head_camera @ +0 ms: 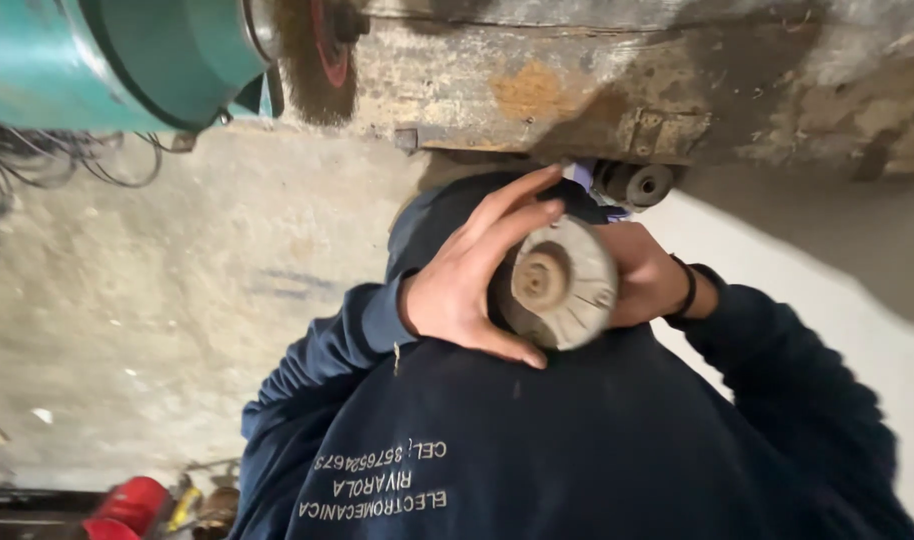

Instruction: The person sits on the workshop floor holding a small motor housing, fits a small component into it, and taps it with a hammer against a wooden block. They then carry the part to a bench, brush its surface against a wire-wheel bench grinder, and press a cylindrical filter element into the housing.

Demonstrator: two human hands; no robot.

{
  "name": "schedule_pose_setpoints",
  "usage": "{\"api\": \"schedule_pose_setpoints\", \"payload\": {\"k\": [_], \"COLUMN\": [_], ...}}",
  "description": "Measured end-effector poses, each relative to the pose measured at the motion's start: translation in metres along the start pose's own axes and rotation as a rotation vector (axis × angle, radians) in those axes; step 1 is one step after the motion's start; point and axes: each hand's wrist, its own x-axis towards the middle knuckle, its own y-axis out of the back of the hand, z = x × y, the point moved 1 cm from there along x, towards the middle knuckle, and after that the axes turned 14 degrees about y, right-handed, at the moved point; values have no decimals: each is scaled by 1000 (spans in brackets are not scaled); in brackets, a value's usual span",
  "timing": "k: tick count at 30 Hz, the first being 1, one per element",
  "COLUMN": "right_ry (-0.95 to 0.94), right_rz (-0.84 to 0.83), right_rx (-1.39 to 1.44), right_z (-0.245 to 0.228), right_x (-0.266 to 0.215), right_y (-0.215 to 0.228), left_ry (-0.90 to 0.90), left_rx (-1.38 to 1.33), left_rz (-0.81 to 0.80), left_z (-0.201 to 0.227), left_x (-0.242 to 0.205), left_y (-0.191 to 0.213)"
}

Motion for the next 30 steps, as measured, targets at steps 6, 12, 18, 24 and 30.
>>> {"api": "schedule_pose_setpoints", "payload": {"k": [6,12,18,24,30], "right_ry": [-51,-76,-84,-87,-90], "right_rz": [175,164,181,206,208], "right_rx": [369,347,344,340,347], "right_z": [56,99,96,98,164], "right_x": [-32,-38,-43,-48,-130], "right_y": [-38,-105,-107,-106,-101], "left_ry": [-128,-150,-198,-188,-192], "left_rx": [3,35,-7,-15,-37], "left_rz": [-18,-13,-43,-40,-30], "left_z": [11,20,19,17,14], "left_x": [11,8,3,-4,-8], "left_y": [-2,-5,-5,-5,-7]}}
